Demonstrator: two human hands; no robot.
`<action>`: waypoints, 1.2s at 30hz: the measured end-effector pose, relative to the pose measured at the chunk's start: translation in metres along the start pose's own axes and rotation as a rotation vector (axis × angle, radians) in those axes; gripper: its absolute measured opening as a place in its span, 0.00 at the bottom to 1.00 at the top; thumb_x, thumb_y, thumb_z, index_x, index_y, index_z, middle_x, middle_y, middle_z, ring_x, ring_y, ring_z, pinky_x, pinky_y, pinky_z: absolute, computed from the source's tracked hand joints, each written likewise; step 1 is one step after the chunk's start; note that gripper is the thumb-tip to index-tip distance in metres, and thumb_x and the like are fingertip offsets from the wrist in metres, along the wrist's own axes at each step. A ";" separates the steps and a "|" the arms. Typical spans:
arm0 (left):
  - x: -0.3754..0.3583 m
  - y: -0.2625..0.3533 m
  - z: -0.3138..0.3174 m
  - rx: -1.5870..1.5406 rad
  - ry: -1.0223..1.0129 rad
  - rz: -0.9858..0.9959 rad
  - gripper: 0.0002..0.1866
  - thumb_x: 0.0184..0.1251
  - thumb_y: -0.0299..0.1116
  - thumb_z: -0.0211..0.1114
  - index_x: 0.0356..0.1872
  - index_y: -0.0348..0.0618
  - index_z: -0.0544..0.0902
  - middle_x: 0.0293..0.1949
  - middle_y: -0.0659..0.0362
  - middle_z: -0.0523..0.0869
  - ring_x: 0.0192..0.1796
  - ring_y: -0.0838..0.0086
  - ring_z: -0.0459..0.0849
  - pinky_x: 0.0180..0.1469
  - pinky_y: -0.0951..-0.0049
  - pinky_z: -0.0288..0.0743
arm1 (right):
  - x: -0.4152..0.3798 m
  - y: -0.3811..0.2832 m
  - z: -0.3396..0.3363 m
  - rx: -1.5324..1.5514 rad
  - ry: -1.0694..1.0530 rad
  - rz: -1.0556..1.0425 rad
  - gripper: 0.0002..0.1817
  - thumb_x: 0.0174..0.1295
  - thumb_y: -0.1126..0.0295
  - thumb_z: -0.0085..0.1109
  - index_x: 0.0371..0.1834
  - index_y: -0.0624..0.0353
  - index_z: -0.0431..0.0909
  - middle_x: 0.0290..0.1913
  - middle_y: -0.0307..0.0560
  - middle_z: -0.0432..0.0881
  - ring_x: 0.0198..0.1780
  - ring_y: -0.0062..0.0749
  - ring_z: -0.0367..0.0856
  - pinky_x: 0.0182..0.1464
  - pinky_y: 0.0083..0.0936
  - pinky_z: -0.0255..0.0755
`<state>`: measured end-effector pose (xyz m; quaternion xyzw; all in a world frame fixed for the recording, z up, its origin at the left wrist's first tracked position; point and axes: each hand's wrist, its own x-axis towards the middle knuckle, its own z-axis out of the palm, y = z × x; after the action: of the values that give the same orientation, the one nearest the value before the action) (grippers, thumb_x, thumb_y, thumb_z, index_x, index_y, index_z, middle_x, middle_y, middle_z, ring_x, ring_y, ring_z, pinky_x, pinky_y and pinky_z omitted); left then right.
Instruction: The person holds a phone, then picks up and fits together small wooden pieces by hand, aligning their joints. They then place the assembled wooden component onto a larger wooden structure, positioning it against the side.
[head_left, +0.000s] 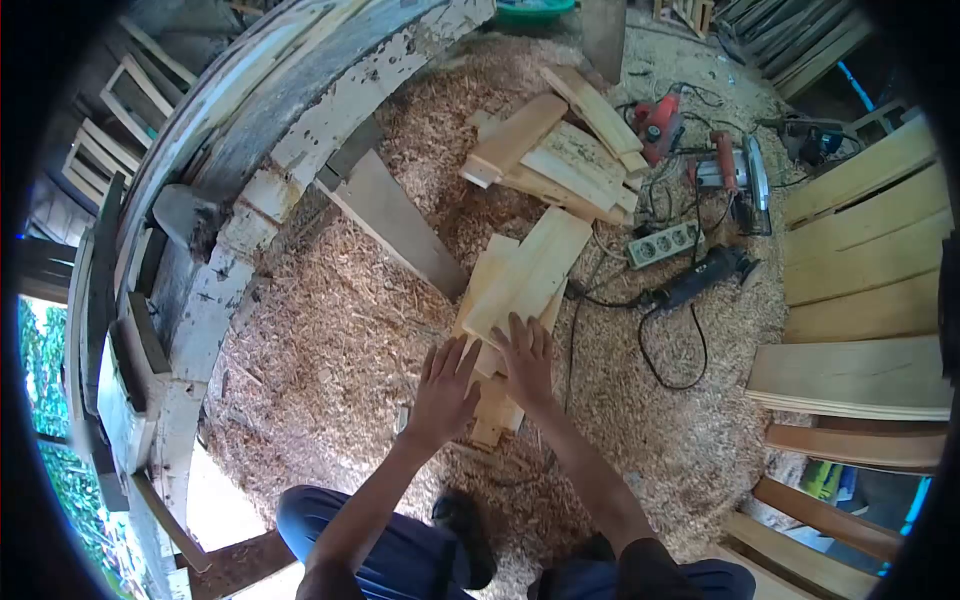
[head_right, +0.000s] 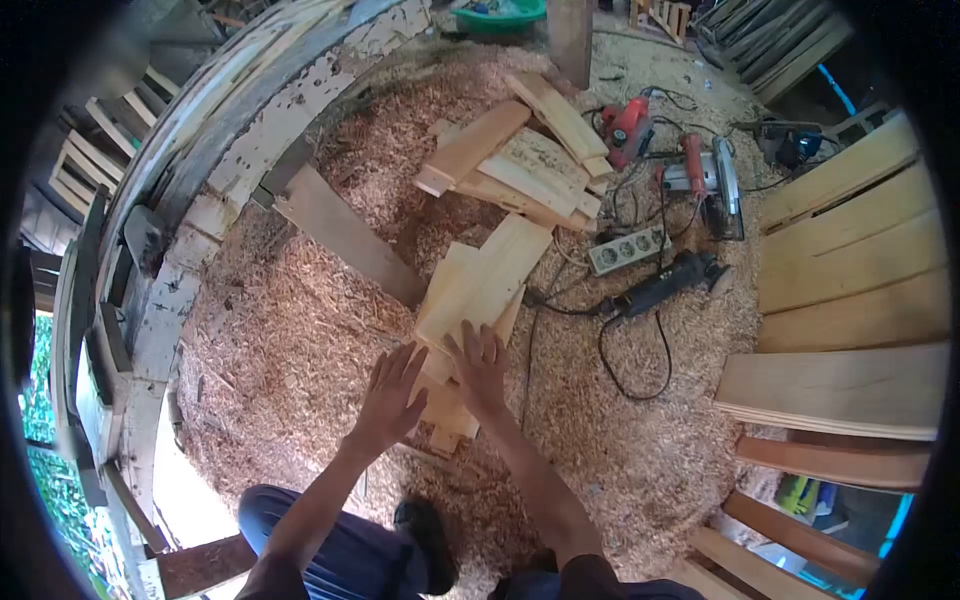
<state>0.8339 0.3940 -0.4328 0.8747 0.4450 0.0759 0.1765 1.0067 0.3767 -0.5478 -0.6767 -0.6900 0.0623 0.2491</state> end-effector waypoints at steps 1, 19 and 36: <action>0.002 -0.005 -0.007 -0.002 -0.040 0.003 0.34 0.74 0.35 0.64 0.79 0.41 0.66 0.77 0.45 0.69 0.80 0.51 0.64 0.85 0.46 0.48 | 0.004 0.005 0.008 -0.002 0.025 -0.003 0.45 0.49 0.58 0.81 0.75 0.42 0.72 0.78 0.51 0.65 0.80 0.54 0.61 0.78 0.59 0.58; 0.052 0.085 -0.016 -0.358 0.156 0.466 0.42 0.50 0.38 0.83 0.71 0.43 0.78 0.68 0.51 0.82 0.72 0.58 0.78 0.74 0.53 0.71 | -0.010 0.026 -0.319 0.300 -0.197 -0.175 0.27 0.46 0.91 0.67 0.51 0.55 0.86 0.68 0.45 0.78 0.73 0.49 0.76 0.66 0.37 0.80; 0.038 0.174 0.020 -0.438 0.210 0.454 0.33 0.50 0.37 0.84 0.60 0.39 0.86 0.53 0.52 0.92 0.56 0.58 0.90 0.57 0.57 0.80 | -0.079 0.023 -0.314 0.419 0.368 0.310 0.27 0.54 0.63 0.84 0.52 0.57 0.79 0.88 0.62 0.39 0.87 0.66 0.45 0.79 0.51 0.63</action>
<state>0.9928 0.3257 -0.3869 0.8803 0.2274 0.2969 0.2921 1.1586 0.2234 -0.3055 -0.7077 -0.4943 0.1168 0.4911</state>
